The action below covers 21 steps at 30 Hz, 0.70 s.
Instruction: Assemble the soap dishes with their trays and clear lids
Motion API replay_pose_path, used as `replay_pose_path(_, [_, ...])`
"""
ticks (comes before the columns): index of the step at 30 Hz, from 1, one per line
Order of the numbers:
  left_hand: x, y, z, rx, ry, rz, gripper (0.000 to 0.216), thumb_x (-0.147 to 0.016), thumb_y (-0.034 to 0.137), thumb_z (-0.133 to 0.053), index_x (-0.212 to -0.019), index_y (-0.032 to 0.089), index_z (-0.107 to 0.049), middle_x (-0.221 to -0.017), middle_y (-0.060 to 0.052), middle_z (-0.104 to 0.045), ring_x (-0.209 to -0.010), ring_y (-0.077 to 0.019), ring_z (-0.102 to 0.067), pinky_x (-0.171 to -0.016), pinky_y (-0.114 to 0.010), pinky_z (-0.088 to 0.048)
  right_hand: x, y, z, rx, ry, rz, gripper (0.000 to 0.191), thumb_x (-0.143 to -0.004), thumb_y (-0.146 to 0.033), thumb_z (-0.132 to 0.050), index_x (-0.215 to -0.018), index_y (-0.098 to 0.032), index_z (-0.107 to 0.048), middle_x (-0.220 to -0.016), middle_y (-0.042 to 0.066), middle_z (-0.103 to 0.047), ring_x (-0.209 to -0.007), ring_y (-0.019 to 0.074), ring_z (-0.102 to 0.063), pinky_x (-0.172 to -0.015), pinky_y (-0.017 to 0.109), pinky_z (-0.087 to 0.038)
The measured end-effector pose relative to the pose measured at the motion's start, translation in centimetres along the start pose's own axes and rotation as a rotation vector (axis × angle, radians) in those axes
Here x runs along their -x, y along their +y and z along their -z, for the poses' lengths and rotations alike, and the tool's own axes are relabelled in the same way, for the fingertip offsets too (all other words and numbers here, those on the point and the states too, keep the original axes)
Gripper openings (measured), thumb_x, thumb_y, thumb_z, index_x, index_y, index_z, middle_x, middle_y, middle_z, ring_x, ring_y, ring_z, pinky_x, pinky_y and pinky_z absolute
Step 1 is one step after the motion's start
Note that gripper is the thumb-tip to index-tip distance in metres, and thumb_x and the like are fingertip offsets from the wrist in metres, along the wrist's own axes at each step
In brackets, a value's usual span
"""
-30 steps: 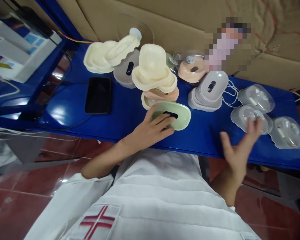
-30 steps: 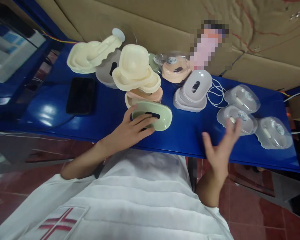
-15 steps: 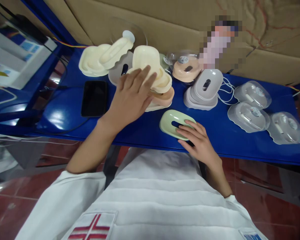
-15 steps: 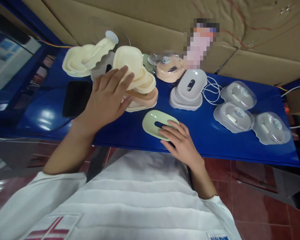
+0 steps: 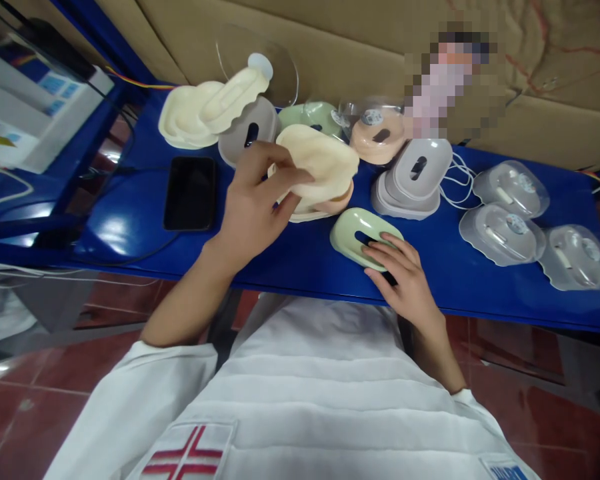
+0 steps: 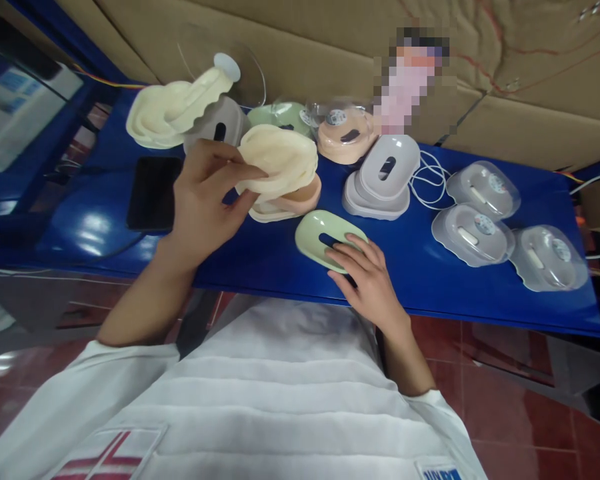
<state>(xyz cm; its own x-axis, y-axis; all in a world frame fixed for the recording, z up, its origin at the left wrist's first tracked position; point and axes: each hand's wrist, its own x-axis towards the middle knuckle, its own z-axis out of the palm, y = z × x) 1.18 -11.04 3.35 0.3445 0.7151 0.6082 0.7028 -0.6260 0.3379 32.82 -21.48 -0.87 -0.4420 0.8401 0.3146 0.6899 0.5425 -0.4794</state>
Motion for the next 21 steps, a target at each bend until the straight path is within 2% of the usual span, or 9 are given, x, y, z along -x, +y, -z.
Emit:
replay_pose_path(2, [1.1, 1.0, 0.9, 0.051, 0.073, -0.086, 0.017, -0.11, 0.021, -0.061, -0.12, 0.028, -0.074, -0.122, -0.006, -0.067, -0.122, -0.0237, -0.068, -0.109, -0.045, -0.062, 0.1, -0.1, 0.1, -0.024, 0.085, -0.055, 0.038, -0.108, -0.031, -0.066, -0.146, -0.032, -0.069, -0.144, 0.006, -0.075, -0.149, 0.0316, -0.059, -0.126, 0.059, -0.047])
replay_pose_path(4, [3.2, 1.9, 1.4, 0.178, 0.084, -0.184, 0.018, -0.107, 0.016, -0.065, -0.118, 0.027, -0.074, -0.123, -0.004, -0.069, -0.121, -0.0214, -0.07, -0.114, -0.046, -0.062, 0.3, -0.2, 0.3, -0.051, 0.205, -0.128, 0.038, -0.108, -0.031, -0.066, -0.146, -0.032, -0.069, -0.142, 0.006, -0.075, -0.144, 0.031, -0.063, -0.124, 0.058, -0.05])
replay_pose_path(8, [7.9, 3.4, 1.7, 0.429, -0.152, -0.244, 0.021, -0.109, 0.012, -0.059, -0.119, 0.026, -0.071, -0.121, -0.004, -0.073, -0.126, -0.0197, -0.073, -0.121, -0.047, -0.06, 0.6, 0.0, 0.4, -0.064, 0.393, -0.226, 0.035, -0.108, -0.032, -0.065, -0.142, -0.034, -0.072, -0.137, 0.004, -0.077, -0.136, 0.0301, -0.068, -0.121, 0.056, -0.053])
replay_pose_path(12, [10.0, 4.1, 1.2, 0.4, -0.34, -0.278, 0.021, -0.105, 0.007, -0.06, -0.12, 0.02, -0.068, -0.125, -0.01, -0.074, -0.136, -0.024, -0.07, -0.123, -0.048, -0.058, 0.3, -0.1, 0.2, -0.05, 0.331, -0.185, 0.036, -0.108, -0.032, -0.065, -0.142, -0.032, -0.072, -0.136, 0.005, -0.077, -0.137, 0.0306, -0.067, -0.122, 0.055, -0.052])
replay_pose_path(14, [9.9, 4.1, 0.8, 0.393, -0.415, -0.283, 0.017, -0.105, 0.022, -0.07, -0.122, 0.017, -0.068, -0.132, -0.014, -0.072, -0.139, -0.0288, -0.067, -0.127, -0.054, -0.054, 0.1, -0.2, 0.2, -0.039, 0.27, -0.151, 0.036, -0.108, -0.032, -0.065, -0.143, -0.032, -0.071, -0.137, 0.006, -0.077, -0.138, 0.031, -0.067, -0.121, 0.056, -0.052])
replay_pose_path(15, [9.7, 4.0, 0.5, 0.396, -0.442, -0.286, 0.024, -0.104, 0.032, -0.075, -0.122, 0.017, -0.068, -0.133, -0.016, -0.072, -0.141, -0.0314, -0.066, -0.129, -0.057, -0.051, 0.1, -0.2, 0.2, -0.039, 0.248, -0.134, 0.036, -0.108, -0.032, -0.066, -0.144, -0.032, -0.071, -0.137, 0.006, -0.077, -0.139, 0.0311, -0.067, -0.121, 0.056, -0.052])
replay_pose_path(17, [9.3, 3.8, 0.1, 0.392, -0.464, -0.296, 0.038, -0.1, 0.046, -0.081, -0.122, 0.016, -0.069, -0.137, -0.018, -0.07, -0.147, -0.0349, -0.062, -0.133, -0.061, -0.044, 0.3, -0.2, 0.3, -0.049, 0.223, -0.103, 0.037, -0.107, -0.031, -0.067, -0.144, -0.032, -0.071, -0.138, 0.006, -0.076, -0.139, 0.031, -0.066, -0.12, 0.055, -0.052])
replay_pose_path(21, [9.0, 3.2, -0.2, 0.311, -0.393, -0.263, 0.038, -0.104, 0.046, -0.076, -0.131, 0.02, -0.067, -0.156, -0.019, -0.058, -0.16, -0.0366, -0.047, -0.137, -0.066, -0.031, 0.5, -0.1, 0.4, -0.07, 0.191, -0.052, 0.04, -0.107, -0.028, -0.067, -0.147, -0.034, -0.069, -0.144, 0.007, -0.073, -0.142, 0.0307, -0.064, -0.122, 0.055, -0.051])
